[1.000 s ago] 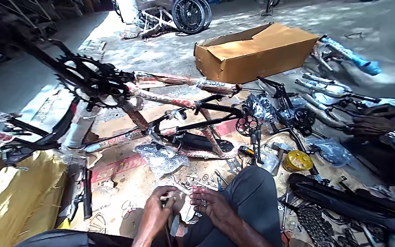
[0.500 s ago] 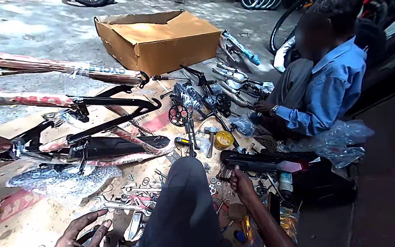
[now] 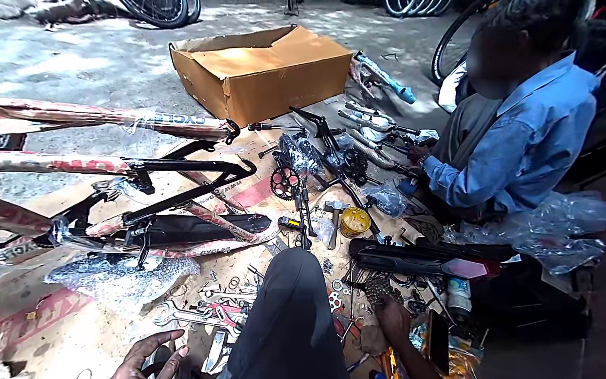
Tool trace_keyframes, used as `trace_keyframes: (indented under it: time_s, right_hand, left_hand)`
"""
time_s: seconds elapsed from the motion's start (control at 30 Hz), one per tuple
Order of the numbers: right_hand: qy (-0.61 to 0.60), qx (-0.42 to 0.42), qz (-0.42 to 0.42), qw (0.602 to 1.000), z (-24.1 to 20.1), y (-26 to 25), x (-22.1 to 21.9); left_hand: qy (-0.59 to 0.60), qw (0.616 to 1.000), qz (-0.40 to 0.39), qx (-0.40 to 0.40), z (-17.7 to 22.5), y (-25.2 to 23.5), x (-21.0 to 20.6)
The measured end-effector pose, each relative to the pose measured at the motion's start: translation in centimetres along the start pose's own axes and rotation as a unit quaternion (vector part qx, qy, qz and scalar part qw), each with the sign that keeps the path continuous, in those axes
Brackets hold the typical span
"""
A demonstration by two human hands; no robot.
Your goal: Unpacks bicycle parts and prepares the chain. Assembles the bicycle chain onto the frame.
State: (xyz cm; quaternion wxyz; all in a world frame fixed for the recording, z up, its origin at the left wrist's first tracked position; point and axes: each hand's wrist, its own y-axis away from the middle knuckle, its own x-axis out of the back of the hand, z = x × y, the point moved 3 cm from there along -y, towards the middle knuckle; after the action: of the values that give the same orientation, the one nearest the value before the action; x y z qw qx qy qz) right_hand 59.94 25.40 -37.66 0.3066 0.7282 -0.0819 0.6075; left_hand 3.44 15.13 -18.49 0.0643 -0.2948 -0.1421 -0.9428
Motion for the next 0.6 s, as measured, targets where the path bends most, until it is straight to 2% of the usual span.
trace_keyframes:
  time_s: [0.2, 0.33, 0.43, 0.5, 0.6]
  right_hand:
    - [0.046, 0.058, -0.017, 0.997, -0.9, 0.5, 0.9]
    - [0.059, 0.108, 0.035, 0.992, -1.1, 1.9, 2.7]
    - [0.044, 0.151, 0.114, 0.981, -1.6, 2.5, 7.2]
    - [0.031, 0.205, 0.17, 0.963, -1.8, 2.5, 12.1]
    - [0.006, 0.287, 0.202, 0.937, -2.2, 3.3, 19.8]
  left_hand:
    - [-0.002, 1.0, 0.011, -0.009, 0.5, 0.1, 0.1]
    - [0.0, 1.0, 0.007, -0.008, 0.9, 0.2, 0.2]
    - [-0.001, 1.0, -0.001, -0.021, 1.7, 0.2, 0.5]
    - [-0.003, 0.999, -0.01, -0.048, 2.6, 0.1, 0.8]
    - [-0.012, 0.994, -0.026, -0.103, 4.5, -0.3, 1.2]
